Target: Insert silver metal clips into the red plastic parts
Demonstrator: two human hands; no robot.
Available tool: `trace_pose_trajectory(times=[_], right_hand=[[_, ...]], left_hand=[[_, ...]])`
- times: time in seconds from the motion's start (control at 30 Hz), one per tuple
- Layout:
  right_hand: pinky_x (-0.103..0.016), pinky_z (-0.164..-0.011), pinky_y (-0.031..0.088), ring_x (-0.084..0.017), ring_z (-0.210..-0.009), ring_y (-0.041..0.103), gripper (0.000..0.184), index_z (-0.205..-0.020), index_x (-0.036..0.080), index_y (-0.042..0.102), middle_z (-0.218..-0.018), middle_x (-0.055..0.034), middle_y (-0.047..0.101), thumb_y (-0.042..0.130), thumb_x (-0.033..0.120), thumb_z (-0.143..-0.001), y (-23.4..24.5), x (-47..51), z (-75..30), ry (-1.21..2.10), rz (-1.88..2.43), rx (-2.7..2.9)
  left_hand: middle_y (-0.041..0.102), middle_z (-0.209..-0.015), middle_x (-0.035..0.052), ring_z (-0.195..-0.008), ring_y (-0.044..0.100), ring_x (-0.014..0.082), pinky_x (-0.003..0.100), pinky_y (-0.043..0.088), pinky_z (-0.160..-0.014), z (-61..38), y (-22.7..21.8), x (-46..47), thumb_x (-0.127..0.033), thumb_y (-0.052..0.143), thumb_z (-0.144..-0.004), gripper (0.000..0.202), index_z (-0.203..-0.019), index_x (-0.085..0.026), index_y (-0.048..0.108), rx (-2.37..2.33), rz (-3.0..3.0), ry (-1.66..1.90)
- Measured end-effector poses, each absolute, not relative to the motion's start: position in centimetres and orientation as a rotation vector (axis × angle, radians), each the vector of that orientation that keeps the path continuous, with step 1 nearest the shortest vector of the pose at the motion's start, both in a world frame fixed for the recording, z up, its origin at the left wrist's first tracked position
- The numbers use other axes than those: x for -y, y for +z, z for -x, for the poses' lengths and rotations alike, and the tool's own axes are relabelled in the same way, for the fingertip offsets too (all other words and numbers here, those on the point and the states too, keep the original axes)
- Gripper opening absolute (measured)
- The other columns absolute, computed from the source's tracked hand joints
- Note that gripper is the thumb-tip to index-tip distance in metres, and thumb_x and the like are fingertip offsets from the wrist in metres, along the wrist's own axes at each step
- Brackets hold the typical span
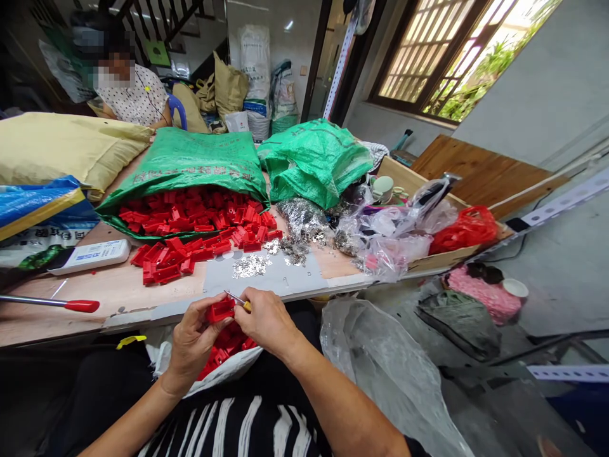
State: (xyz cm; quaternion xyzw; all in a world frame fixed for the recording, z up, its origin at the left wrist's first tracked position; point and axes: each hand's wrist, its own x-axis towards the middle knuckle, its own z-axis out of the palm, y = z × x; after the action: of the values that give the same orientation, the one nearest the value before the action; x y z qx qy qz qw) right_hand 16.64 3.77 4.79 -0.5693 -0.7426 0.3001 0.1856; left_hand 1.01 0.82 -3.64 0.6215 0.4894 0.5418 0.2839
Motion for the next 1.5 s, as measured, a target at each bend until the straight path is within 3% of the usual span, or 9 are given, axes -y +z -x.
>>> trace_pose_trajectory(times=[0.27, 0.4, 0.67, 0.93, 1.33, 1.5], right_hand=[[-0.02, -0.06, 0.036, -0.012, -0.065, 0.056, 0.015, -0.078, 0.018, 0.061, -0.07, 0.0011, 0.066, 0.054, 0.029, -0.086, 3.6, -3.9, -17.6, 1.061, 1.459, 1.979], [-0.021, -0.06, 0.038, -0.011, -0.062, 0.056, 0.018, -0.079, 0.017, 0.059, -0.069, 0.0016, 0.065, 0.051, 0.031, -0.088, 3.2, -4.1, -17.8, 1.161, 1.42, 1.907], [-0.02, -0.056, 0.033, -0.009, -0.058, 0.044, 0.017, -0.076, 0.017, 0.057, -0.062, 0.0057, 0.053, 0.06, 0.033, -0.08, 2.1, -4.6, -17.8, 1.249, 1.37, 1.833], [-0.019, -0.051, 0.03, -0.008, -0.055, 0.036, 0.016, -0.073, 0.018, 0.048, -0.058, 0.0077, 0.042, 0.06, 0.028, -0.075, 1.2, -4.8, -17.1, 1.425, 1.321, 1.685], [-0.019, -0.046, 0.025, -0.005, -0.046, 0.035, 0.045, -0.087, 0.02, 0.044, -0.058, 0.0101, 0.044, 0.072, 0.048, -0.067, -0.7, -3.9, -17.0, 1.912, 1.058, 1.302], [-0.018, -0.047, 0.026, -0.004, -0.047, 0.037, 0.05, -0.088, 0.019, 0.045, -0.062, 0.0095, 0.049, 0.079, 0.044, -0.062, -1.0, -3.6, -17.2, 1.967, 1.029, 1.196]], left_hand=[[0.065, -0.123, 0.0076, -0.123, 0.054, 0.0237, 0.046, 0.043, -0.106, -0.9, -4.2, -0.6, -0.025, 0.065, -0.083, 0.033, -0.114, -0.023, 0.053, -1.259, -1.596, 1.481], [0.066, -0.123, 0.0056, -0.13, 0.047, 0.024, 0.047, 0.041, -0.108, -1.0, -4.2, -0.6, -0.024, 0.064, -0.083, 0.034, -0.116, -0.024, 0.054, -1.282, -1.649, 1.492], [0.066, -0.122, 0.0061, -0.123, 0.054, 0.0236, 0.045, 0.045, -0.105, -1.2, -4.1, -0.5, -0.022, 0.064, -0.083, 0.034, -0.116, -0.024, 0.055, -1.265, -1.659, 1.473], [0.069, -0.116, 0.0036, -0.104, 0.067, 0.019, 0.034, 0.054, -0.092, -1.8, -3.4, 0.0, -0.023, 0.064, -0.083, 0.036, -0.119, -0.025, 0.055, -1.34, -1.714, 1.463], [0.072, -0.11, 0.0046, -0.1, 0.069, 0.0207, 0.035, 0.057, -0.088, -0.9, -3.7, 0.3, -0.025, 0.064, -0.082, 0.029, -0.111, -0.023, 0.059, -1.212, -1.6, 1.38], [0.071, -0.111, 0.0059, -0.101, 0.068, 0.022, 0.037, 0.057, -0.088, -0.7, -3.7, 0.5, -0.025, 0.065, -0.082, 0.029, -0.11, -0.022, 0.059, -1.098, -1.448, 1.354]])
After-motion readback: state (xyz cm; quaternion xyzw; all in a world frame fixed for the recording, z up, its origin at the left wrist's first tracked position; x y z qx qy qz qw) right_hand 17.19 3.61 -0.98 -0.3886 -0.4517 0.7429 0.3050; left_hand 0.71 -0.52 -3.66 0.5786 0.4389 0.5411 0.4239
